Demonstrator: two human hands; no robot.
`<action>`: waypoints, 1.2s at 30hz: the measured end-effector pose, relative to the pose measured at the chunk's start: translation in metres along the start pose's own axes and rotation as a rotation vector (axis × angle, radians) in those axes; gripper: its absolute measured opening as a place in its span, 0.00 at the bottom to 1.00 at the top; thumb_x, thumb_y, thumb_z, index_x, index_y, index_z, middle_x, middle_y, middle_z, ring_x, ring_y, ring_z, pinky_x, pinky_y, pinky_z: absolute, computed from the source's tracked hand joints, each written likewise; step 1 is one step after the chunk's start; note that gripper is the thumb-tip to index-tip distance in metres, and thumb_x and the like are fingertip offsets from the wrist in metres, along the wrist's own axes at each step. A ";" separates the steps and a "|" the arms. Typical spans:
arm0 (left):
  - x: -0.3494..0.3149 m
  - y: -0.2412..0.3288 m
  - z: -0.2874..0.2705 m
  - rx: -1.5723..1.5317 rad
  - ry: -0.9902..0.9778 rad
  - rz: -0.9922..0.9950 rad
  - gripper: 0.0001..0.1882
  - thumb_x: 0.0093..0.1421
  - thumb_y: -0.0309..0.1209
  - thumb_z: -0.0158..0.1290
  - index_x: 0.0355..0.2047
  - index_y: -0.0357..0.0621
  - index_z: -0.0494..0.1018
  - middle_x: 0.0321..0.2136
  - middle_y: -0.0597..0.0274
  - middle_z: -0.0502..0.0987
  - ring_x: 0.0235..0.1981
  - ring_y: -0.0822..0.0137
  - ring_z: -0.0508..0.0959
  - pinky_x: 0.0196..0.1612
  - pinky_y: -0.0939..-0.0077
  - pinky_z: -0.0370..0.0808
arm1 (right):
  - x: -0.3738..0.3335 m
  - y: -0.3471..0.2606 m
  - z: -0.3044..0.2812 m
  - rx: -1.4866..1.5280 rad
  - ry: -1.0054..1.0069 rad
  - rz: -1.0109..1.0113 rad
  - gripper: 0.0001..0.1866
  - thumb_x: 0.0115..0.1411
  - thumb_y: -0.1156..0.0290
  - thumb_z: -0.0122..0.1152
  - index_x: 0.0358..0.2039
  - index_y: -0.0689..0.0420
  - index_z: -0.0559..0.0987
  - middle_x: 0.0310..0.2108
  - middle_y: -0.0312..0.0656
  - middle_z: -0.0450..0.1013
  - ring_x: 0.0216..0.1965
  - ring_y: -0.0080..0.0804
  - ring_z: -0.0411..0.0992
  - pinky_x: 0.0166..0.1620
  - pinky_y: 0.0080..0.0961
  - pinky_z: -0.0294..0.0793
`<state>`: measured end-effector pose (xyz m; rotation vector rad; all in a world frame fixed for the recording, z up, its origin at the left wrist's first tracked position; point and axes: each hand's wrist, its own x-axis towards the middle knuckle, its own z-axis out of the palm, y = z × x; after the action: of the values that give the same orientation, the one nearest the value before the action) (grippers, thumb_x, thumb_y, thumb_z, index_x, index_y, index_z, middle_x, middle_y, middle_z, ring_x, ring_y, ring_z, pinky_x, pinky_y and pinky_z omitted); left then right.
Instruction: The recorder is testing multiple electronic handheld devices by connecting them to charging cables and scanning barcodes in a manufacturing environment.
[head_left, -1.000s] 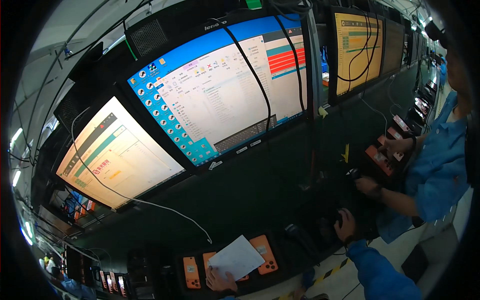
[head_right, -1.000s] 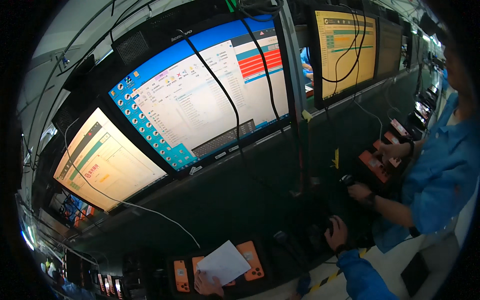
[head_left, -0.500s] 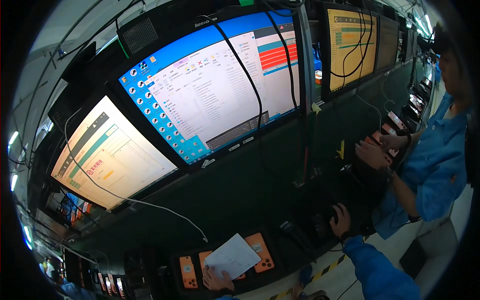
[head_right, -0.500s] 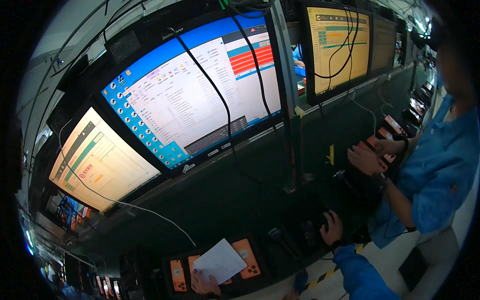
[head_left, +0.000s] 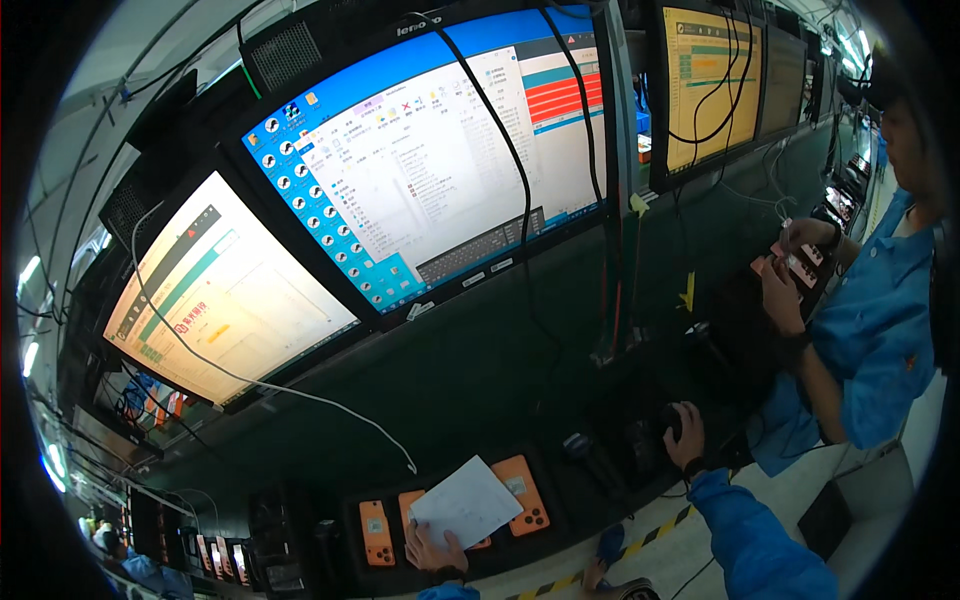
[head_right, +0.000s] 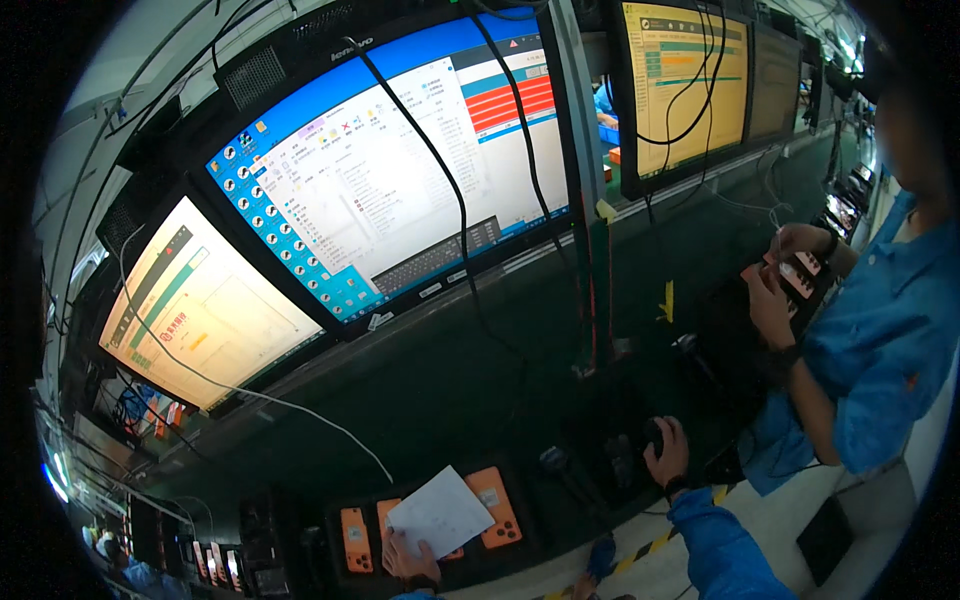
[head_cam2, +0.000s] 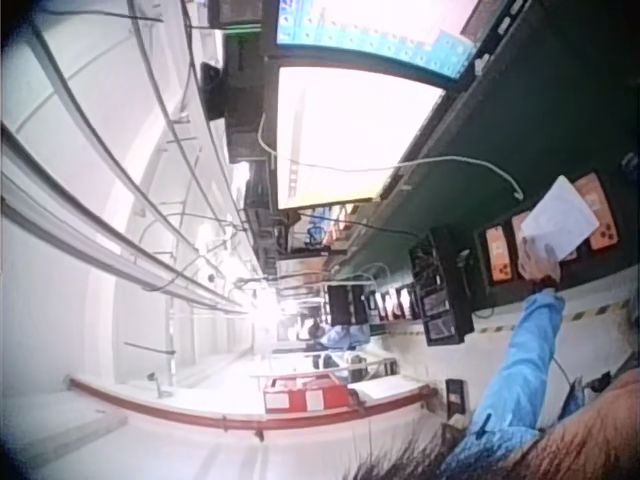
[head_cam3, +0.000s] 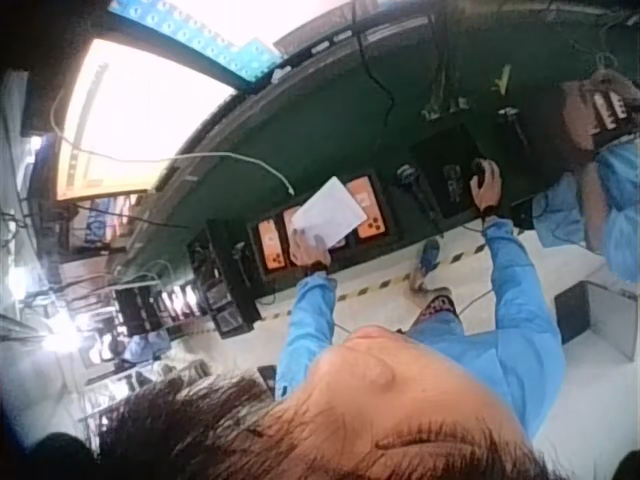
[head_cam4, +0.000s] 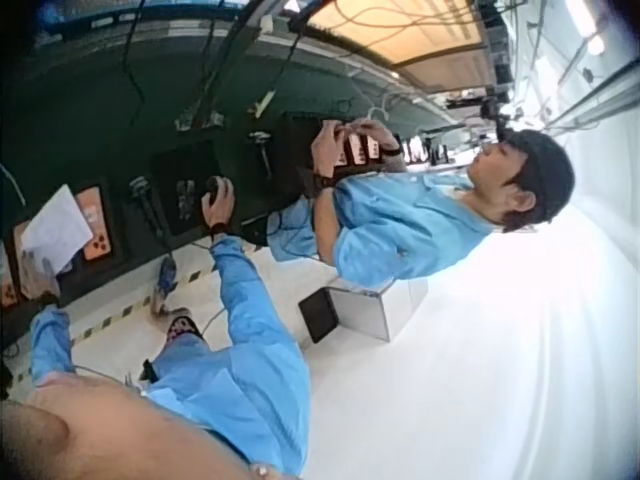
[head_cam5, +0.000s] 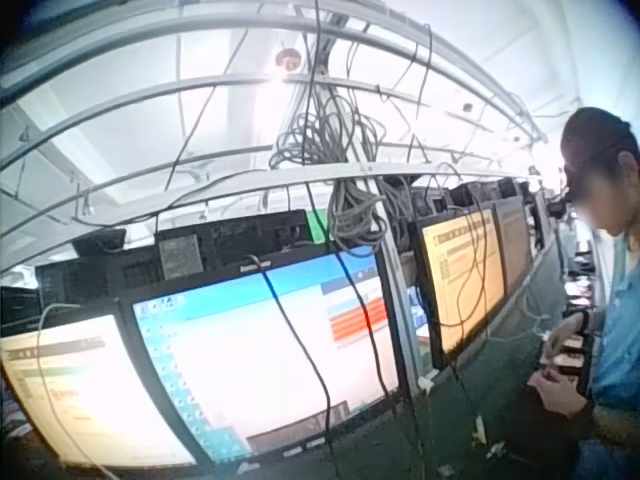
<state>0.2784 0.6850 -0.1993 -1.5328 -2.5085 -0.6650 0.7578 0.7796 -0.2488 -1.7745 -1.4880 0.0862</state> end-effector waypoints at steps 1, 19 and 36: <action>-0.001 -0.002 0.001 0.003 -0.001 -0.003 0.23 0.43 0.36 0.53 0.41 0.41 0.66 0.52 0.49 0.65 0.55 0.50 0.62 0.58 0.52 0.52 | 0.000 -0.003 -0.002 -0.020 -0.025 0.008 0.24 0.46 0.71 0.55 0.46 0.58 0.67 0.51 0.52 0.62 0.52 0.54 0.62 0.56 0.41 0.61; 0.002 0.008 -0.006 -0.005 -0.017 -0.032 0.24 0.44 0.38 0.51 0.41 0.41 0.67 0.52 0.50 0.66 0.55 0.51 0.63 0.58 0.53 0.52 | 0.000 -0.002 -0.007 0.004 -0.040 -0.045 0.17 0.46 0.73 0.58 0.40 0.55 0.75 0.48 0.49 0.66 0.50 0.50 0.64 0.53 0.40 0.64; 0.003 0.004 -0.001 -0.005 -0.012 -0.021 0.23 0.44 0.36 0.52 0.41 0.42 0.67 0.52 0.49 0.65 0.55 0.51 0.62 0.58 0.54 0.53 | 0.003 -0.005 -0.008 0.001 -0.078 -0.036 0.18 0.46 0.74 0.56 0.40 0.56 0.74 0.49 0.50 0.64 0.52 0.51 0.62 0.55 0.40 0.62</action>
<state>0.2803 0.6888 -0.1961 -1.5186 -2.5369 -0.6672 0.7591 0.7775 -0.2390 -1.7602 -1.5744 0.1389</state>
